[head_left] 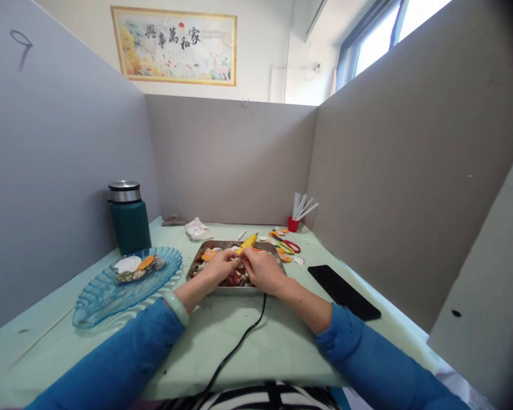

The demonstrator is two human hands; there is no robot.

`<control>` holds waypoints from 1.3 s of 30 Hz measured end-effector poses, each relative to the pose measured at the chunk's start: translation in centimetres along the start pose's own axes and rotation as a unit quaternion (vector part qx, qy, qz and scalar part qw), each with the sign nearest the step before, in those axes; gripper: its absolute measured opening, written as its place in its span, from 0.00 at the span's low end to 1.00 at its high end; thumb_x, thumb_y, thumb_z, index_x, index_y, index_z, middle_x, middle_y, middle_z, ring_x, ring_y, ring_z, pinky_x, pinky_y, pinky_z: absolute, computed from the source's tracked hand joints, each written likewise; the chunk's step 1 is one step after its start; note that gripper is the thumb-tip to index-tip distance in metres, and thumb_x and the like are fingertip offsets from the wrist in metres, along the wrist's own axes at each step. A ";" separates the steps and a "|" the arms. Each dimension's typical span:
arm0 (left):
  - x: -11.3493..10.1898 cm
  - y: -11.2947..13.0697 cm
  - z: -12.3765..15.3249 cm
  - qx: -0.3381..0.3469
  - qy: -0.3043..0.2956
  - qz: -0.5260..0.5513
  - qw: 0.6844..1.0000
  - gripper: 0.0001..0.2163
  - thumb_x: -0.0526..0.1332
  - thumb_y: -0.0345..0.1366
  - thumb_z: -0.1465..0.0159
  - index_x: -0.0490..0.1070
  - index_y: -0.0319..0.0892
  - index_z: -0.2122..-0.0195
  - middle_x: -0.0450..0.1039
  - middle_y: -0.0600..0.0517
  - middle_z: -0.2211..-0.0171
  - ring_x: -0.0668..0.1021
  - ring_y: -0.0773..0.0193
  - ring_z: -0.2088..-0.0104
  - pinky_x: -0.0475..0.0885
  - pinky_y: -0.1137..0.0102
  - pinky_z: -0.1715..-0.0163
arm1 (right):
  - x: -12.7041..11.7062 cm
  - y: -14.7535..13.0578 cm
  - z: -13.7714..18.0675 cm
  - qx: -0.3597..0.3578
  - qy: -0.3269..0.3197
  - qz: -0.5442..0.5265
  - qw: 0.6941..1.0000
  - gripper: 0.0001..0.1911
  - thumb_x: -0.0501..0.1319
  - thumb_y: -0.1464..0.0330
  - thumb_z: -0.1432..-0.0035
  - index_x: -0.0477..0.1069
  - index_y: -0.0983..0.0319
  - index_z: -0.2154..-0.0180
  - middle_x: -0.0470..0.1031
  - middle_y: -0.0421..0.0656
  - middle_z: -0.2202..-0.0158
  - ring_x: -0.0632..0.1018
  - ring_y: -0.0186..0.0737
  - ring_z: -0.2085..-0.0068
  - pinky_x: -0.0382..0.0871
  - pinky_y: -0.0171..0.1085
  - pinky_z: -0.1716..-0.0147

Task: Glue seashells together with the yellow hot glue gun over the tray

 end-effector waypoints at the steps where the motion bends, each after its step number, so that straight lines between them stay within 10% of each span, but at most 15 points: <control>1: 0.0 0.0 0.0 -0.001 0.001 0.000 1.000 0.08 0.59 0.35 0.44 0.67 0.37 0.66 0.68 0.56 0.85 0.72 0.70 0.85 0.67 0.75 0.82 | 0.0 0.0 0.0 0.003 -0.003 -0.001 1.000 0.10 0.48 0.67 0.36 0.65 0.62 0.61 0.75 0.44 0.67 0.74 0.37 0.66 0.53 0.33 0.71; 39: 0.1 0.1 0.1 0.001 0.010 -0.008 1.000 0.07 0.57 0.34 0.44 0.66 0.37 0.65 0.68 0.56 0.85 0.71 0.69 0.85 0.66 0.75 0.83 | -0.3 -0.1 0.1 0.019 0.024 -0.023 0.999 0.08 0.51 0.67 0.38 0.66 0.62 0.62 0.75 0.43 0.65 0.74 0.37 0.65 0.55 0.32 0.70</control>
Point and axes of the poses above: each hand's wrist, its own z-axis away from the middle knuckle, its own x-axis out of the palm, y = z × x, the point moved 2 cm from there along -z, towards the middle knuckle
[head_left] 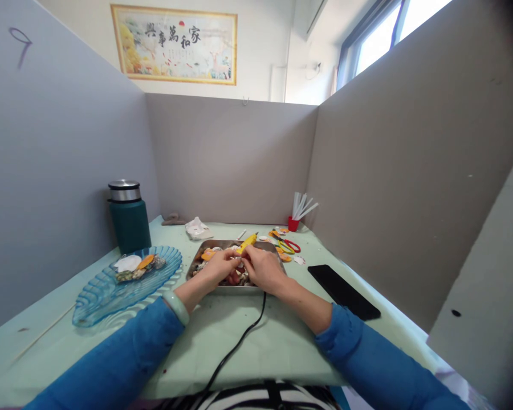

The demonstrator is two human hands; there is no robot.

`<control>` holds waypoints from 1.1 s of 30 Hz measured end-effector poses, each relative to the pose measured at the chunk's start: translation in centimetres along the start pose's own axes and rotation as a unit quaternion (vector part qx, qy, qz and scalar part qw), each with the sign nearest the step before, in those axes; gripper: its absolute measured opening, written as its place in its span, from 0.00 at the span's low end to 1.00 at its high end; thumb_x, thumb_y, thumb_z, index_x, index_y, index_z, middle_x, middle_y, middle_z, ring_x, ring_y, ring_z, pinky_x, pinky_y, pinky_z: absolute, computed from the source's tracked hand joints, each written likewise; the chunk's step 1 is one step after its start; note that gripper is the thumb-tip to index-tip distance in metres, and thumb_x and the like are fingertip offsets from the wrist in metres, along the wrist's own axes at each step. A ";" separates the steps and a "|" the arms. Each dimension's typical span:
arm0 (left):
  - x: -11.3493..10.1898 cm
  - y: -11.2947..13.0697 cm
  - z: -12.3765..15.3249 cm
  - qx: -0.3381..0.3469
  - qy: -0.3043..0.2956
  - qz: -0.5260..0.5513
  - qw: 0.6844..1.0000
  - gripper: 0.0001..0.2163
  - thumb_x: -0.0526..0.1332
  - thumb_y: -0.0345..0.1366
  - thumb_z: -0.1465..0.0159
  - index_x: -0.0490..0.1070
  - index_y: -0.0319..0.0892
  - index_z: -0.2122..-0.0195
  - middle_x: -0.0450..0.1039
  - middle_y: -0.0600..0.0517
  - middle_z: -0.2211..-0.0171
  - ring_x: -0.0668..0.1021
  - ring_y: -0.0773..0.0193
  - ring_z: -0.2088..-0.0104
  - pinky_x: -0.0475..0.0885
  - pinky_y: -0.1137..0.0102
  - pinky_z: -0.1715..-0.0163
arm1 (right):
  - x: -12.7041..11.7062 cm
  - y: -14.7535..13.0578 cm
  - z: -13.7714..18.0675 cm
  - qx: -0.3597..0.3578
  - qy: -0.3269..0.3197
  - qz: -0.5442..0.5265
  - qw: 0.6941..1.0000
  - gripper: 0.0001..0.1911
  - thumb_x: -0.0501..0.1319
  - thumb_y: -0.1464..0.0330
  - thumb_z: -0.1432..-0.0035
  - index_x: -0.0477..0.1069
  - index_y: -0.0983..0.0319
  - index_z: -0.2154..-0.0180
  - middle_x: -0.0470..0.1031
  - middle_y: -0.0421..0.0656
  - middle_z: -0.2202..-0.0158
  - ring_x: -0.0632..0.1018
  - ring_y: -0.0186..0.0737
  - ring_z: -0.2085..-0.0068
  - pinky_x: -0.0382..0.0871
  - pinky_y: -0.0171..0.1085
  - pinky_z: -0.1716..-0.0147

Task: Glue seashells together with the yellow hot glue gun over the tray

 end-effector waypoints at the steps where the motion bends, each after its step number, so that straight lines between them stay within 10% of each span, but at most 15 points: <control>1: 0.0 0.0 0.0 0.000 -0.001 0.000 1.000 0.08 0.57 0.34 0.44 0.66 0.37 0.65 0.68 0.56 0.84 0.71 0.69 0.85 0.66 0.75 0.83 | 0.0 0.0 0.0 0.000 0.001 0.000 1.000 0.07 0.51 0.67 0.38 0.66 0.62 0.62 0.75 0.42 0.65 0.74 0.37 0.65 0.55 0.32 0.70; 33: 0.2 0.6 0.4 -0.007 -0.005 -0.001 1.000 0.09 0.60 0.36 0.45 0.67 0.37 0.66 0.68 0.57 0.86 0.71 0.70 0.86 0.65 0.76 0.83 | 0.3 0.2 -0.1 -0.014 -0.001 -0.002 1.000 0.06 0.52 0.69 0.39 0.65 0.62 0.63 0.75 0.42 0.67 0.74 0.37 0.67 0.54 0.32 0.71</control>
Point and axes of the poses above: each hand's wrist, its own z-axis away from the middle knuckle, its own x-axis out of the palm, y = z × x, the point moved 2 cm from there along -z, towards the middle knuckle
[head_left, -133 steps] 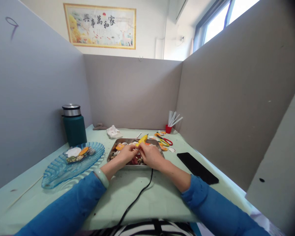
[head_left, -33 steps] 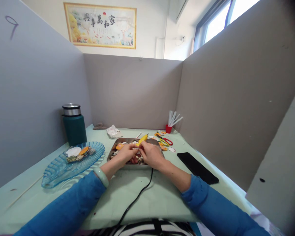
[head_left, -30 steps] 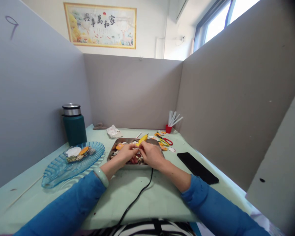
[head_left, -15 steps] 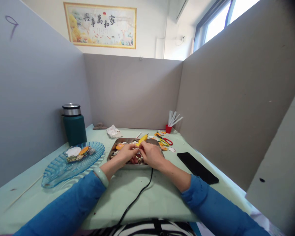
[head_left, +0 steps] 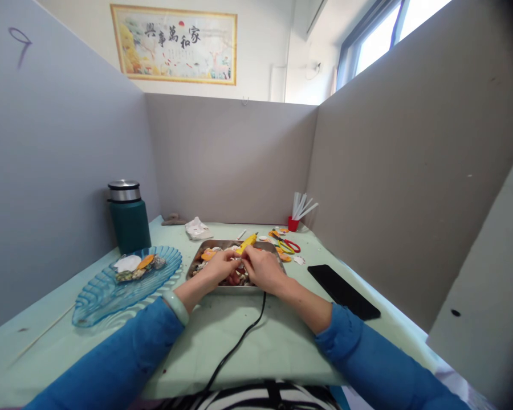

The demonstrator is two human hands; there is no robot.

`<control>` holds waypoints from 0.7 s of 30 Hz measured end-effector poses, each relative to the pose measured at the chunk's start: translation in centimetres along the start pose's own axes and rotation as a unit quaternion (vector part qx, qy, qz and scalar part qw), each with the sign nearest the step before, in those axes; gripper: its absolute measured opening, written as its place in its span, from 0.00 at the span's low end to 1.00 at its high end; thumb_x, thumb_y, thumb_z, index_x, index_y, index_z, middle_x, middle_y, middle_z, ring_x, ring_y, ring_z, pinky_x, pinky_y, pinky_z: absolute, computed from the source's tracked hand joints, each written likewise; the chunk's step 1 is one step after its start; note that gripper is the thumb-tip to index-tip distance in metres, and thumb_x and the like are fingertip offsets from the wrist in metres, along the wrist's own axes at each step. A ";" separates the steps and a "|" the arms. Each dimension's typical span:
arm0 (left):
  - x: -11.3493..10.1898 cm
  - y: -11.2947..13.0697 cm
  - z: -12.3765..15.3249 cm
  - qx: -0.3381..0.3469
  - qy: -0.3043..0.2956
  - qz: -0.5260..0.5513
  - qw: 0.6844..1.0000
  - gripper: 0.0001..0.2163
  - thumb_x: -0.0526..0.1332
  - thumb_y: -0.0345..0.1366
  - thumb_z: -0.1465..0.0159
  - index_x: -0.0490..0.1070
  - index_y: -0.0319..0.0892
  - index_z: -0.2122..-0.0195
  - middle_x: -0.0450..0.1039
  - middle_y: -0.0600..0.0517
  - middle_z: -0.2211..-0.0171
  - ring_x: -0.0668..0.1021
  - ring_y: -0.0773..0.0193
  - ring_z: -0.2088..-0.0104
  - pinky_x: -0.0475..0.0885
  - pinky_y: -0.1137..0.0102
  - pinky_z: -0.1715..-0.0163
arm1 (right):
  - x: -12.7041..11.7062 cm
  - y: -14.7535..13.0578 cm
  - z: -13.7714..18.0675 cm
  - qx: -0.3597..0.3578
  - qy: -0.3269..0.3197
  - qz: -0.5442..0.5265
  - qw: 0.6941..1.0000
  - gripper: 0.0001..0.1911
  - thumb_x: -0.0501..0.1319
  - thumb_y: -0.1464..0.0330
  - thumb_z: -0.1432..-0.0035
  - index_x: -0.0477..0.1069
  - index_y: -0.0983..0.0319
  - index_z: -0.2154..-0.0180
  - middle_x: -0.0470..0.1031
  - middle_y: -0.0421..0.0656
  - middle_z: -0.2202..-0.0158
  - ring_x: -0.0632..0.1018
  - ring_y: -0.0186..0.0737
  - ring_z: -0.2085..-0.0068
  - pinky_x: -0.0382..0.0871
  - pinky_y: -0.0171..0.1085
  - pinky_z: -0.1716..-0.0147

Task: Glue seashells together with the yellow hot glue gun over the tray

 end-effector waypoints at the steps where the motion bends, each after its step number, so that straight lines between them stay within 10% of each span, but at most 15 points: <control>1: 0.0 0.0 0.0 0.001 -0.001 0.001 1.000 0.09 0.60 0.36 0.45 0.67 0.37 0.65 0.68 0.57 0.86 0.71 0.70 0.86 0.65 0.76 0.83 | 0.0 0.0 0.0 0.000 0.001 0.001 1.000 0.06 0.52 0.69 0.40 0.65 0.62 0.63 0.75 0.42 0.67 0.74 0.37 0.67 0.54 0.32 0.71; 21: 0.0 0.0 0.0 -0.004 -0.003 0.003 1.000 0.08 0.59 0.35 0.44 0.67 0.36 0.65 0.67 0.58 0.87 0.71 0.70 0.86 0.66 0.75 0.83 | 0.1 0.0 0.0 0.003 -0.015 0.003 1.000 0.08 0.50 0.68 0.39 0.66 0.62 0.62 0.75 0.43 0.67 0.74 0.37 0.66 0.56 0.33 0.69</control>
Point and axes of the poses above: each hand's wrist, its own z-axis away from the middle knuckle, its own x-axis out of the palm, y = z × x, the point moved 2 cm from there along -z, towards the middle knuckle
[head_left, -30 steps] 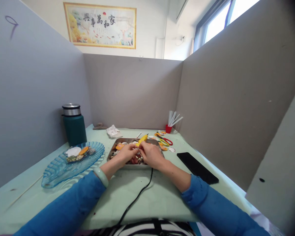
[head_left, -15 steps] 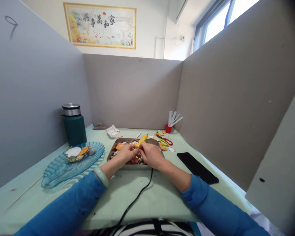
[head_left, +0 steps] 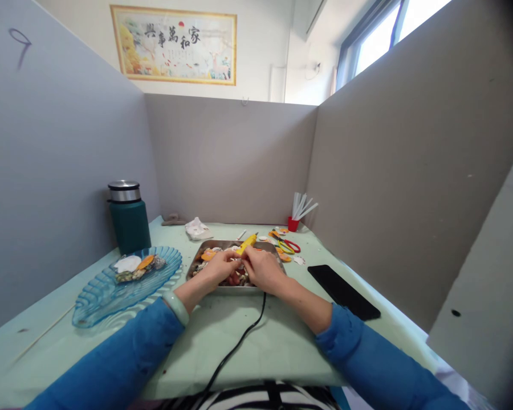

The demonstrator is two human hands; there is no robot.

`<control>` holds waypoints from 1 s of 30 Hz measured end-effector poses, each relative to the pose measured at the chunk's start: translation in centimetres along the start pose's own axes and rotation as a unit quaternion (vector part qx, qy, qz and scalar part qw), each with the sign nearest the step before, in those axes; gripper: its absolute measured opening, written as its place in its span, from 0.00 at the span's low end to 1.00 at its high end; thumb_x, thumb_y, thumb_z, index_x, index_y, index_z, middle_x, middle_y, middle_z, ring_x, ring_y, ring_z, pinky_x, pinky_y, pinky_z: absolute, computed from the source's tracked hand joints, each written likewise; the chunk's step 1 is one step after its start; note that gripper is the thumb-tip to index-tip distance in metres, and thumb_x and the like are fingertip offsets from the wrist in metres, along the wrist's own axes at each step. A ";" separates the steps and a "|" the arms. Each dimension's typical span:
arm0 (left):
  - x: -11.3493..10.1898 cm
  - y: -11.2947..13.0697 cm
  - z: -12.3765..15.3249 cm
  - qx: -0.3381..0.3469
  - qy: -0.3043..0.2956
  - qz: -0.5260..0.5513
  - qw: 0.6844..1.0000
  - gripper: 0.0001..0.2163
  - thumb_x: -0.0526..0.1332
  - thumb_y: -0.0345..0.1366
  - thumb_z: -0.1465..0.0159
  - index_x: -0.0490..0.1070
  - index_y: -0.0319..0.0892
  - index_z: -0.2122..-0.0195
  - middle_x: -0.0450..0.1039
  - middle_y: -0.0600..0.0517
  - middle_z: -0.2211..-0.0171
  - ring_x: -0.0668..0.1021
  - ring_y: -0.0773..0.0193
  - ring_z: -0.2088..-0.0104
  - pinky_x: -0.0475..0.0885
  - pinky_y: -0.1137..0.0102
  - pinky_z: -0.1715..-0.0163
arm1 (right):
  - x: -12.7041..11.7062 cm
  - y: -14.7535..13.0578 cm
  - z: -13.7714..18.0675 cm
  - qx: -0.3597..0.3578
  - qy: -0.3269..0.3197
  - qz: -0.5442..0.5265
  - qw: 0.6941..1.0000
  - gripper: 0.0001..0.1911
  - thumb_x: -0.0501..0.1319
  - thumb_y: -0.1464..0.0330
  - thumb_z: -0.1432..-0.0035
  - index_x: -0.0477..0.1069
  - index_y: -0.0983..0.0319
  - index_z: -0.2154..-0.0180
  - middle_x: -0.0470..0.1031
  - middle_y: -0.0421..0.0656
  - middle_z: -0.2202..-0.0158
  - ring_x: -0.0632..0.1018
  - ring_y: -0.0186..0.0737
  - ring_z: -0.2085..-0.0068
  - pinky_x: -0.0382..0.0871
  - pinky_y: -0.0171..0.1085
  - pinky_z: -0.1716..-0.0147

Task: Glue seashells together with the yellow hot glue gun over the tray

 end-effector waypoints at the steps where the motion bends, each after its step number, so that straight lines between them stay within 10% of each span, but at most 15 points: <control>1: 0.0 0.0 0.0 -0.002 0.000 -0.001 1.000 0.08 0.59 0.34 0.44 0.66 0.36 0.65 0.67 0.58 0.87 0.71 0.70 0.86 0.65 0.76 0.83 | 0.0 0.0 0.0 0.001 0.000 0.002 1.000 0.08 0.50 0.68 0.39 0.66 0.62 0.62 0.75 0.43 0.67 0.74 0.37 0.66 0.56 0.33 0.70; 30: -0.1 -0.3 -0.2 0.008 -0.004 0.007 1.000 0.07 0.59 0.34 0.45 0.67 0.37 0.67 0.67 0.57 0.86 0.71 0.70 0.86 0.66 0.76 0.83 | 0.0 -0.1 0.0 -0.006 0.004 0.010 1.000 0.07 0.50 0.69 0.39 0.65 0.62 0.62 0.75 0.43 0.68 0.74 0.37 0.68 0.54 0.33 0.72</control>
Point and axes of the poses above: each hand's wrist, its own z-axis away from the middle knuckle, its own x-axis out of the palm, y = z × x, the point moved 2 cm from there along -z, towards the middle knuckle
